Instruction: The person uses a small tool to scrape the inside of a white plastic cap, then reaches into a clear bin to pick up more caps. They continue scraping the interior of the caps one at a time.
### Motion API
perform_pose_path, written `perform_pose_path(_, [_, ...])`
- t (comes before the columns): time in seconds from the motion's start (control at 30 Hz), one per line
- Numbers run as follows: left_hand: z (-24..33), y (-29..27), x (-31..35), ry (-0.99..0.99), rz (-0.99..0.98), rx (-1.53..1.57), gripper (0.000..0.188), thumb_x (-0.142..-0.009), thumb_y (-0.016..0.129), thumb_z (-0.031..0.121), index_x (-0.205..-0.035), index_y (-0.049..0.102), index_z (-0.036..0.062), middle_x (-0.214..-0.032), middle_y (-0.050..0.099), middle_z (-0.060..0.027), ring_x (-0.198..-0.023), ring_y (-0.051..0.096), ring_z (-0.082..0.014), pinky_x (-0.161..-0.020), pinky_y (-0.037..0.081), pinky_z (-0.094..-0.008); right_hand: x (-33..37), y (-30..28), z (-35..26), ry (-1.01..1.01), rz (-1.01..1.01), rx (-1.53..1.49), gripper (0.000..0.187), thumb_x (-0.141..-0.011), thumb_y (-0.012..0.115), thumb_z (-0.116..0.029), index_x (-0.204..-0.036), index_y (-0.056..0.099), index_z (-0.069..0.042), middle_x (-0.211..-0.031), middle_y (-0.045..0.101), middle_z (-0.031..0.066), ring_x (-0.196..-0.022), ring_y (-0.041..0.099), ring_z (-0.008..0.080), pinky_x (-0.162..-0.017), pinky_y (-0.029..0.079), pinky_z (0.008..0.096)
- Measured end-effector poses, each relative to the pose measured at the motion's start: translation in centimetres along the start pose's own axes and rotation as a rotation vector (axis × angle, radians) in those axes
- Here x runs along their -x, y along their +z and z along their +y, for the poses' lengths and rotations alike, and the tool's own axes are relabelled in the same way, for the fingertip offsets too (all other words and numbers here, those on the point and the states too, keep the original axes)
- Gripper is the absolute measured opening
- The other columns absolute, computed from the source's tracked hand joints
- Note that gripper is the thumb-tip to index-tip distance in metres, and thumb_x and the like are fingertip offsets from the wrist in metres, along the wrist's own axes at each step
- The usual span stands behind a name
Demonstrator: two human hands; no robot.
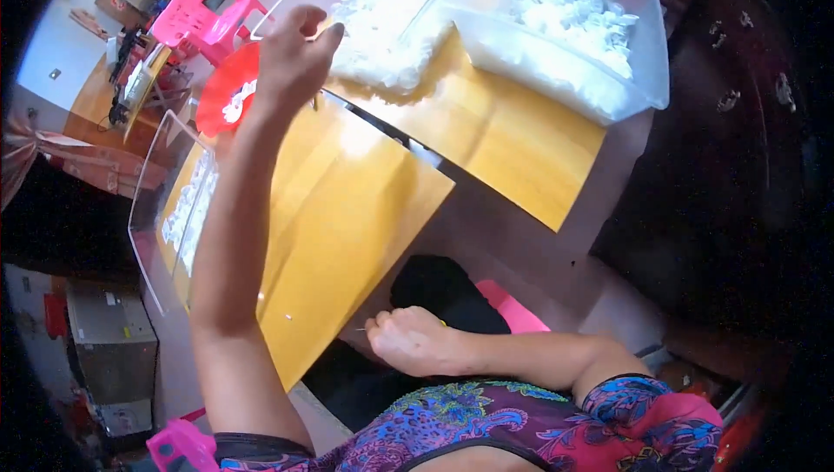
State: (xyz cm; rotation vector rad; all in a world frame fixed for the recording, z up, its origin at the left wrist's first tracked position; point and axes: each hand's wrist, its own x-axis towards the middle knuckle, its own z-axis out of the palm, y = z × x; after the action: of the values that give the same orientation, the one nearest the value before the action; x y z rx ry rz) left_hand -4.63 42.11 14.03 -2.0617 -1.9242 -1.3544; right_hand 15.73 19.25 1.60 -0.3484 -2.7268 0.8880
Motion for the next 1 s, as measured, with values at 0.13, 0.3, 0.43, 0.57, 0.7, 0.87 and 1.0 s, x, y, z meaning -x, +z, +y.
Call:
perform_pose_path(0.13, [-3.1,2.9,-6.3,-0.021,-0.408,-0.189,0.072,-0.071,0.074,0.042,-0.126,0.048,0.0021,-0.108,0.061,-0.0247,-0.103,0.060,-0.0350,-0.091,0.045,-0.0409,-0.4,-1.3,1.6,0.168,-0.028,-0.007,0.016,-0.073,0.057,-0.007,-0.082,0.058,0.005,-0.071,0.062,0.0190,-0.061,0.066,0.0305,-0.052,0.054,0.0378])
perform_pose_path(0.3, [-6.8,9.7,-12.3,0.140,-0.904,-0.318,0.107,-0.062,0.078,0.056,-0.145,0.025,0.0110,-0.140,0.032,-0.0294,-0.130,0.035,-0.0419,-0.109,0.030,-0.0460,-1.2,-2.8,3.8,0.246,0.052,-0.078,0.016,-0.072,0.057,-0.006,-0.081,0.057,0.006,-0.068,0.061,0.0192,-0.059,0.066,0.0301,-0.049,0.054,0.0381])
perform_pose_path(0.43, [-10.0,13.9,-12.0,0.133,-1.062,-0.395,0.121,-0.052,0.085,0.052,-0.148,0.016,0.0260,-0.145,0.017,-0.0327,-0.133,0.026,-0.0477,-0.110,0.028,-0.0479,-1.3,-3.8,4.7,0.317,0.094,-0.079,0.016,-0.071,0.058,-0.006,-0.080,0.057,0.006,-0.067,0.061,0.0197,-0.058,0.066,0.0305,-0.048,0.054,0.0389])
perform_pose_path(0.57, [-9.4,14.3,-12.0,0.140,-1.103,-0.379,0.112,-0.053,0.085,0.050,-0.143,0.027,0.0178,-0.130,0.035,-0.0233,-0.122,0.040,-0.0408,-0.106,0.034,-0.0455,-1.1,-3.7,5.6,0.271,0.107,-0.105,0.015,-0.071,0.058,-0.006,-0.080,0.057,0.006,-0.066,0.060,0.0194,-0.057,0.066,0.0298,-0.047,0.054,0.0382])
perform_pose_path(0.7, [-9.4,13.8,-11.8,0.036,-1.058,-0.327,0.108,-0.051,0.088,0.042,-0.140,0.032,0.0182,-0.133,0.035,-0.0255,-0.122,0.040,-0.0414,-0.104,0.035,-0.0459,-1.4,-3.0,5.5,0.302,-0.008,-0.164,0.036,-0.072,0.059,-0.009,-0.105,0.055,0.005,-0.075,0.061,0.0206,-0.066,0.066,0.0337,-0.054,0.054,0.0405])
perform_pose_path(0.87, [-10.6,13.0,-12.6,-0.109,-1.014,-0.225,0.115,-0.049,0.088,0.044,-0.141,0.030,0.0048,-0.138,0.035,-0.0279,-0.130,0.035,-0.0360,-0.108,0.032,-0.0427,-1.4,-3.3,5.0,0.230,-0.031,-0.098,0.032,-0.073,0.058,-0.009,-0.101,0.055,0.007,-0.074,0.061,0.0201,-0.065,0.066,0.0335,-0.054,0.054,0.0395])
perform_pose_path(1.0, [-9.0,13.4,-12.0,-0.041,-1.114,-0.356,0.123,-0.048,0.087,0.050,-0.142,0.027,-0.0009,-0.140,0.034,-0.0270,-0.131,0.034,-0.0387,-0.110,0.029,-0.0422,-1.5,-2.0,5.3,0.185,0.151,-0.062,0.018,-0.069,0.058,-0.008,-0.076,0.057,0.009,-0.064,0.060,0.0212,-0.053,0.065,0.0312,-0.042,0.051,0.0405])
